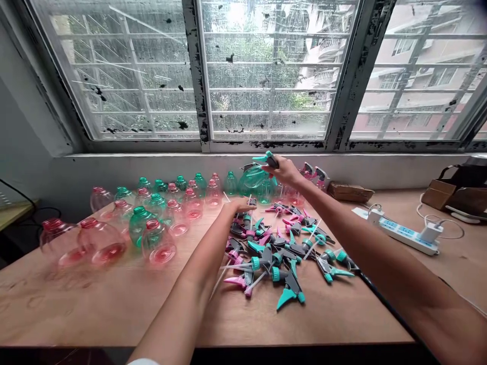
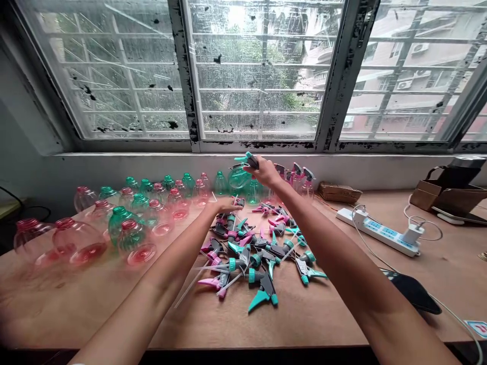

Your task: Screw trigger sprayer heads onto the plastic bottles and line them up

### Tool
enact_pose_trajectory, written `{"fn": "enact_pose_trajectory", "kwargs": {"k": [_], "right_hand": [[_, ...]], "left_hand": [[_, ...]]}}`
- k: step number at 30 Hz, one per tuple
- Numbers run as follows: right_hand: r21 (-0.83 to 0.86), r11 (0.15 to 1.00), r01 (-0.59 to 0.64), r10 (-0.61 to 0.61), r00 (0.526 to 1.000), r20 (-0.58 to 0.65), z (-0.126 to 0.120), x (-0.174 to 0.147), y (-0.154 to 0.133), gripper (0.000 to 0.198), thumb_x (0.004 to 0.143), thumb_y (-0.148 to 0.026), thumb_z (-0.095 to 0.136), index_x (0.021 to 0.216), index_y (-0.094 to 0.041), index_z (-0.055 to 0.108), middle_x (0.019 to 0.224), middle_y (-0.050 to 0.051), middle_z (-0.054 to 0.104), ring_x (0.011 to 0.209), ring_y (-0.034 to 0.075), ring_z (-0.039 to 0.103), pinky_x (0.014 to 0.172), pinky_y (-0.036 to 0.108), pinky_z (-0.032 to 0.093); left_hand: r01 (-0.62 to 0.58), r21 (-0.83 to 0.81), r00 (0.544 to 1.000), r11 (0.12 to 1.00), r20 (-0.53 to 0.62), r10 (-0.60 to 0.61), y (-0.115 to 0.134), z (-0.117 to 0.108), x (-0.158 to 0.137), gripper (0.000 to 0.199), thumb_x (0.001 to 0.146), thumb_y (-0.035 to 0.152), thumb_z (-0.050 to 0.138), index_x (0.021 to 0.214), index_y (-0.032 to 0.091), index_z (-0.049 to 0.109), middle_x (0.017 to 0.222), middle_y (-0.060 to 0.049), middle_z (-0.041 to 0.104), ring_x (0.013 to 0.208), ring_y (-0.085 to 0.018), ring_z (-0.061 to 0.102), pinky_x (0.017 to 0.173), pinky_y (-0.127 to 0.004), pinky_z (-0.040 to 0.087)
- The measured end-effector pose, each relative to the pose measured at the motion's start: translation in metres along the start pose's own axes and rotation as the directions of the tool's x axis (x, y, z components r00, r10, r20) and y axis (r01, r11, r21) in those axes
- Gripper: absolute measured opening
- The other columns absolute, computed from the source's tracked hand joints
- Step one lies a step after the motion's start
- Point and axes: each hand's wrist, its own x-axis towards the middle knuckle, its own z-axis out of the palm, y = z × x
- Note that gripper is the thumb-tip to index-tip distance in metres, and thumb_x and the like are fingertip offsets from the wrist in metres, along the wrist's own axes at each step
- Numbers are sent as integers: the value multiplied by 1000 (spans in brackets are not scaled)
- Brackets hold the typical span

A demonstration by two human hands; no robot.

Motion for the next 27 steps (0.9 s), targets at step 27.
{"fn": "enact_pose_trajectory", "kwargs": {"k": [27], "right_hand": [[-381, 881, -281, 339, 936, 93, 141, 50, 28, 31, 102, -32, 68, 130, -19, 65, 133, 10, 67, 110, 28, 70, 92, 49, 61]], "left_hand": [[-312, 375, 882, 873, -226, 412, 3, -25, -133, 22, 103, 29, 62, 119, 16, 69, 122, -8, 74, 114, -26, 70, 103, -50, 54]]}}
